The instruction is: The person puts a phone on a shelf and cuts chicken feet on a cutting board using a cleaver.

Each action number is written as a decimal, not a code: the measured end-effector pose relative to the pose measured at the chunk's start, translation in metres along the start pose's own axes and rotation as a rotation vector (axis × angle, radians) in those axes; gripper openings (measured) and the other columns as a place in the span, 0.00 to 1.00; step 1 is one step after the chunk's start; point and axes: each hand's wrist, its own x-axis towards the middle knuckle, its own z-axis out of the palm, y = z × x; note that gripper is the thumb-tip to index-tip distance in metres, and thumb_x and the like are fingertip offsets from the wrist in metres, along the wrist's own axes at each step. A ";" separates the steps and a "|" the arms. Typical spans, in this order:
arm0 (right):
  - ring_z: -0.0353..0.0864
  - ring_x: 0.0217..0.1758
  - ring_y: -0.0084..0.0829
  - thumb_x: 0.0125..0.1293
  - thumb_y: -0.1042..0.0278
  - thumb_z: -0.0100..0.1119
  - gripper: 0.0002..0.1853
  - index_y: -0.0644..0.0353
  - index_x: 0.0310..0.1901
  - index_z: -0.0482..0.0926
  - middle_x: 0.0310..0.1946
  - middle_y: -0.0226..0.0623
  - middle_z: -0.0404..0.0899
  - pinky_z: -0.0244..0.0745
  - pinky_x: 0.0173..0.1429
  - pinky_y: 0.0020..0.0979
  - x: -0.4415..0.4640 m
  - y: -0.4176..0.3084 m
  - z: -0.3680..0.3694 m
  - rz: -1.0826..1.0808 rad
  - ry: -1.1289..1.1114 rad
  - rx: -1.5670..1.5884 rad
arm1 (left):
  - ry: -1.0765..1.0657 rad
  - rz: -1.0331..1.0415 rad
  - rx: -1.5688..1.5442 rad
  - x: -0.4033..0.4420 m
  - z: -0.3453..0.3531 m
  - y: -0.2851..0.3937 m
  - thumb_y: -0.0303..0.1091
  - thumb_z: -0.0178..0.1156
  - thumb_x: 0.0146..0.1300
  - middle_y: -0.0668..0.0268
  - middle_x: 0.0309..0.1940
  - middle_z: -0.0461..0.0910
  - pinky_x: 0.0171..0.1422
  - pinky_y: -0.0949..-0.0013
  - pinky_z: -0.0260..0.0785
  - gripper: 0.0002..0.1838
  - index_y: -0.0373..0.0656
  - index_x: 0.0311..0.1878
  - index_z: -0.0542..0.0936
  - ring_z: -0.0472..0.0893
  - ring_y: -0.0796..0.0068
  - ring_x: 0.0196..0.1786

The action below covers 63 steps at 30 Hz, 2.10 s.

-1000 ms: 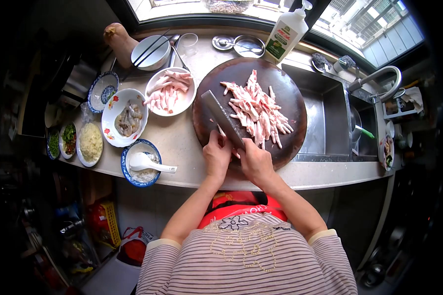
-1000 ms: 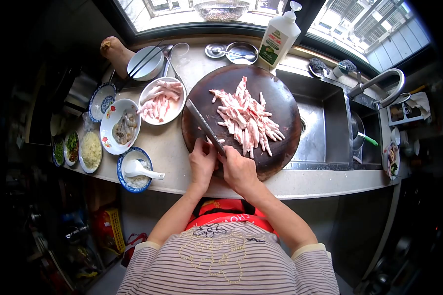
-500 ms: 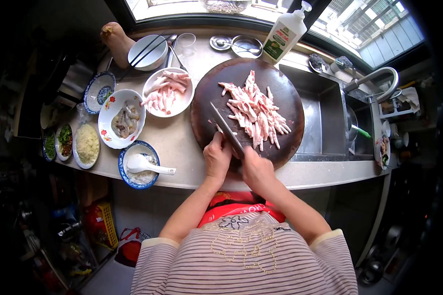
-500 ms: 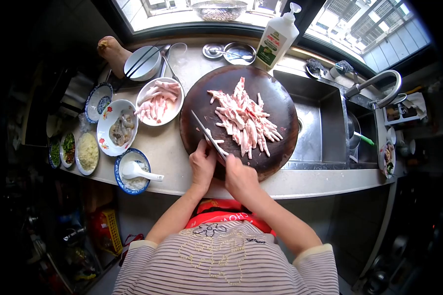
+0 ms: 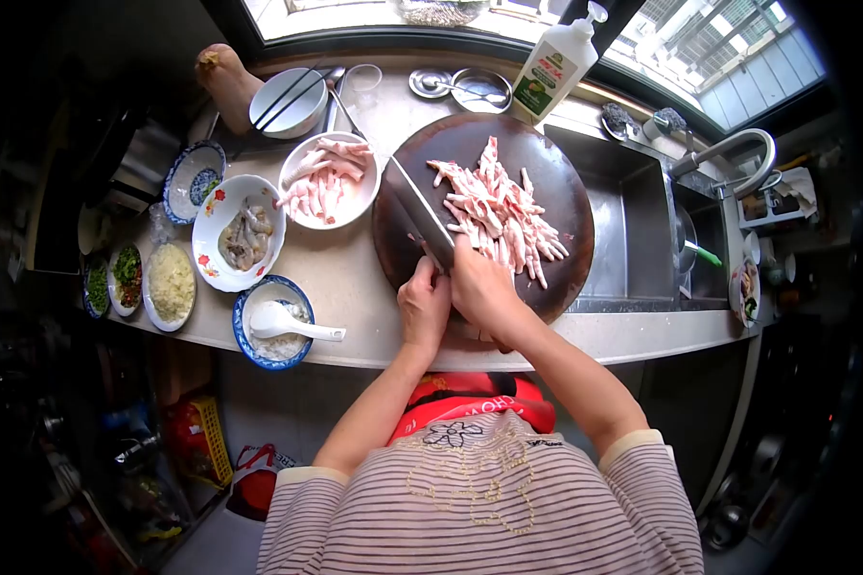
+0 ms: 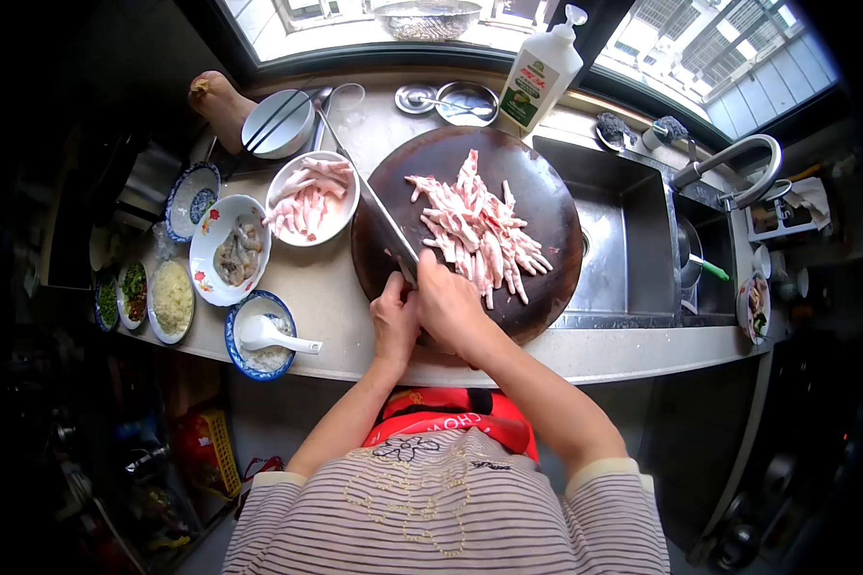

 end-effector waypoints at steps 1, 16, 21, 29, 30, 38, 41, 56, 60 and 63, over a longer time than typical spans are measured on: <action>0.77 0.34 0.62 0.59 0.74 0.50 0.10 0.66 0.39 0.61 0.26 0.61 0.76 0.70 0.39 0.54 0.010 -0.002 0.002 0.008 -0.011 -0.029 | 0.017 0.015 0.014 0.002 0.001 -0.003 0.24 0.52 0.56 0.49 0.21 0.76 0.33 0.51 0.69 0.01 0.38 0.31 0.72 0.78 0.45 0.28; 0.76 0.28 0.59 0.61 0.71 0.55 0.11 0.63 0.42 0.65 0.25 0.56 0.76 0.69 0.32 0.53 -0.034 -0.001 0.003 -0.066 0.265 0.090 | -0.015 -0.217 -0.196 -0.015 -0.010 -0.004 0.27 0.58 0.60 0.65 0.17 0.77 0.18 0.74 0.67 0.07 0.36 0.26 0.74 0.74 0.81 0.16; 0.77 0.24 0.54 0.58 0.75 0.57 0.12 0.62 0.41 0.65 0.25 0.49 0.75 0.71 0.29 0.50 -0.033 -0.032 -0.023 -0.188 0.492 0.119 | -0.027 -0.236 -0.311 -0.016 -0.014 0.009 0.26 0.57 0.60 0.63 0.17 0.77 0.19 0.73 0.68 0.08 0.38 0.25 0.73 0.77 0.78 0.19; 0.77 0.34 0.62 0.62 0.70 0.53 0.12 0.66 0.41 0.63 0.27 0.59 0.77 0.68 0.38 0.55 -0.026 -0.008 -0.008 0.076 0.060 0.013 | -0.028 -0.155 -0.184 -0.010 -0.008 -0.011 0.26 0.56 0.59 0.62 0.17 0.77 0.16 0.71 0.68 0.06 0.36 0.27 0.73 0.76 0.77 0.16; 0.76 0.33 0.62 0.62 0.70 0.53 0.11 0.66 0.40 0.64 0.27 0.60 0.77 0.69 0.38 0.54 -0.025 -0.010 -0.013 0.098 0.061 0.000 | -0.036 -0.169 -0.196 -0.009 -0.007 -0.013 0.26 0.56 0.59 0.63 0.17 0.76 0.16 0.72 0.67 0.06 0.36 0.27 0.73 0.75 0.78 0.16; 0.77 0.32 0.59 0.61 0.73 0.53 0.11 0.63 0.41 0.63 0.27 0.56 0.76 0.70 0.32 0.51 -0.034 -0.053 -0.037 0.001 0.390 0.049 | -0.045 -0.205 -0.239 -0.009 -0.007 -0.014 0.26 0.56 0.59 0.68 0.15 0.74 0.15 0.75 0.66 0.09 0.39 0.24 0.71 0.73 0.81 0.14; 0.79 0.31 0.58 0.60 0.69 0.54 0.14 0.65 0.42 0.62 0.27 0.54 0.77 0.73 0.35 0.54 -0.030 -0.012 0.006 0.014 0.086 -0.139 | -0.033 -0.192 -0.194 -0.006 -0.008 -0.013 0.26 0.56 0.58 0.64 0.15 0.75 0.15 0.71 0.66 0.07 0.36 0.25 0.72 0.74 0.77 0.13; 0.79 0.31 0.57 0.60 0.70 0.52 0.12 0.64 0.42 0.62 0.30 0.53 0.77 0.74 0.34 0.51 -0.041 -0.013 0.016 0.093 0.088 -0.186 | -0.029 -0.156 -0.161 -0.010 -0.006 -0.023 0.28 0.58 0.56 0.51 0.19 0.77 0.31 0.57 0.71 0.08 0.35 0.25 0.73 0.80 0.53 0.24; 0.79 0.33 0.58 0.61 0.70 0.51 0.11 0.66 0.40 0.62 0.29 0.57 0.78 0.72 0.38 0.53 -0.030 -0.013 -0.006 0.027 0.029 -0.126 | -0.019 -0.126 -0.128 -0.005 -0.005 -0.025 0.28 0.58 0.56 0.53 0.17 0.77 0.27 0.59 0.71 0.08 0.35 0.25 0.73 0.80 0.58 0.21; 0.79 0.32 0.58 0.60 0.71 0.52 0.11 0.65 0.39 0.62 0.29 0.58 0.78 0.72 0.35 0.53 -0.030 -0.016 -0.021 -0.003 0.095 -0.168 | -0.103 -0.278 -0.233 -0.005 -0.021 0.002 0.28 0.58 0.56 0.58 0.15 0.77 0.22 0.65 0.70 0.08 0.36 0.24 0.73 0.78 0.68 0.17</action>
